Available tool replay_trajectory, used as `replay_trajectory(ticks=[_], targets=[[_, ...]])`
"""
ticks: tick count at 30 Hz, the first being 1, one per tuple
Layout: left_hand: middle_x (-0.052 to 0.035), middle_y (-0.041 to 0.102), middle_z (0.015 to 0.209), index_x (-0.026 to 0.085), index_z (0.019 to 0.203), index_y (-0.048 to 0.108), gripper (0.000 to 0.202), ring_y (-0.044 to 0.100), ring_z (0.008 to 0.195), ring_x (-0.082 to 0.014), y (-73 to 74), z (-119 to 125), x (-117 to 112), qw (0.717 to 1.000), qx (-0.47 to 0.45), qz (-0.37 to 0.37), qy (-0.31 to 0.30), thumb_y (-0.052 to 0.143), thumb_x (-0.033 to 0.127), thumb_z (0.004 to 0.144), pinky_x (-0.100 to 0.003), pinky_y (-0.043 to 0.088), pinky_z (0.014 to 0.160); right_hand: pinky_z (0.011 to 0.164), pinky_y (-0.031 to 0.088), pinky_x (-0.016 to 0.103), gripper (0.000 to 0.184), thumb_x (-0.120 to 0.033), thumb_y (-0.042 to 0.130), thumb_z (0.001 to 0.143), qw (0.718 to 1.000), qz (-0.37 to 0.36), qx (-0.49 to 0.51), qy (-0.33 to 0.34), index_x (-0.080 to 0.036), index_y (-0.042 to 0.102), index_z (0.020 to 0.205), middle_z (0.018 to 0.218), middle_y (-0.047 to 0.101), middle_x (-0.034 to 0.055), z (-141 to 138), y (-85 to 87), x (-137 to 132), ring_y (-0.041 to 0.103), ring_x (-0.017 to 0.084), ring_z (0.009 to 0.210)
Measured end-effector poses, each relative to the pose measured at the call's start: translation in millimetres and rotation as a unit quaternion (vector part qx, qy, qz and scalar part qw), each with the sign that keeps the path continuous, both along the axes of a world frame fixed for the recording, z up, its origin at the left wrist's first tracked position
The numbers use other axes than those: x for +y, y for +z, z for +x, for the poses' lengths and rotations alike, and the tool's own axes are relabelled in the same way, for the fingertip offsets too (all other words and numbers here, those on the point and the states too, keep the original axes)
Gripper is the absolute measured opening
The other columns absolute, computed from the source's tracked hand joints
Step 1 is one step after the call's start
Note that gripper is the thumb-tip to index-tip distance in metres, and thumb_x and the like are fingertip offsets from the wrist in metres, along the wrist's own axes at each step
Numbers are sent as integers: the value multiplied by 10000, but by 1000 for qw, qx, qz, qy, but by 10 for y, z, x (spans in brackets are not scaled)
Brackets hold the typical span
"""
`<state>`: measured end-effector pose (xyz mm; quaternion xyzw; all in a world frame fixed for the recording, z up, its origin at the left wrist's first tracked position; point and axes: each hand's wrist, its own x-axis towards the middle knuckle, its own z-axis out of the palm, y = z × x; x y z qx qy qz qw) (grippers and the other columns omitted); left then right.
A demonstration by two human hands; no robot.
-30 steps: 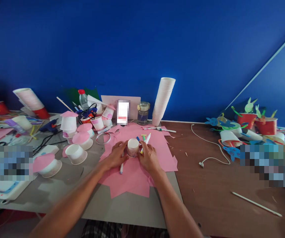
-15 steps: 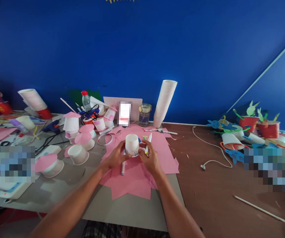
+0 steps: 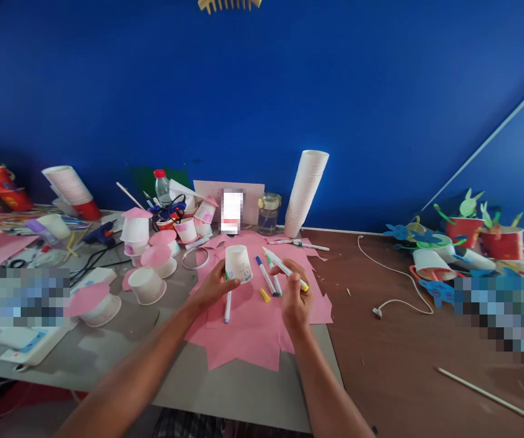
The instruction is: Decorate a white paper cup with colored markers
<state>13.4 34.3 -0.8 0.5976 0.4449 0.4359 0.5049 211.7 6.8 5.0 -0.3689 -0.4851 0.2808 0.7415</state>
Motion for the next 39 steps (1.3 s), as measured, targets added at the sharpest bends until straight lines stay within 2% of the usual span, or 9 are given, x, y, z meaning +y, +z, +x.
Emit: replay_trajectory(ticks=[3,5,7,9,13,16,22,29,39], targets=[[-127,596,1167,142,1215,501,622,563,1089,-300,24,8,-20,1000,3,-13,4,748,402,707,-396,463,901,711,500,342,164,-392,670,835,996,3,72,49,-235,627,857,687,592,-28,-57,27,-24,605,165,681],[-129,597,1159,140,1208,502,625,568,1078,-300,31,20,-30,1000,-2,-19,3,748,421,707,-394,466,895,608,464,272,153,-323,702,814,993,-11,91,75,-232,588,770,622,528,-59,-99,34,-45,529,119,568],[-126,601,1157,144,1207,505,627,570,1079,-298,20,28,-29,1000,-14,-13,0,748,438,709,-393,465,900,556,441,255,138,-337,645,862,992,-22,76,98,-235,588,788,577,496,-65,-138,27,-70,495,115,526],[-119,607,1156,152,1209,512,619,567,1088,-297,-6,29,-22,1000,-17,-3,-3,747,448,718,-389,462,906,571,470,282,176,-397,542,923,993,-28,35,111,-240,617,898,617,553,-31,-165,9,-93,561,153,598],[-116,605,1169,153,1200,527,577,564,1095,-294,-53,22,-10,1000,-6,9,-3,734,447,748,-385,458,916,631,519,318,264,-438,513,937,993,-36,-58,98,-222,654,993,846,662,62,-177,-32,-134,642,219,836],[-119,606,1181,152,1202,529,559,568,1100,-294,-62,21,-11,1000,-9,10,-7,727,437,763,-392,452,936,620,524,306,232,-401,524,944,990,-24,-100,101,-222,670,962,807,648,45,-187,-40,-167,635,193,757],[-99,626,1135,161,1210,538,568,568,1090,-288,-81,32,0,1000,-10,19,-11,736,441,757,-392,455,937,650,537,327,219,-346,500,957,976,3,-209,61,-215,604,1099,838,653,52,-262,-79,-218,642,191,733],[-106,617,1154,167,1275,504,614,563,1096,-283,-53,37,-21,1000,-2,20,-16,739,407,761,-388,454,936,647,534,313,174,-306,505,952,975,6,-214,53,-216,572,1084,868,664,65,-291,-183,-187,650,187,735],[-112,599,1199,178,1296,486,642,548,1132,-285,-53,54,-23,999,-18,20,-23,739,428,761,-389,453,951,589,524,297,161,-314,508,940,974,-1,-224,31,-212,587,1037,820,673,57,-314,-139,-181,646,181,673]])
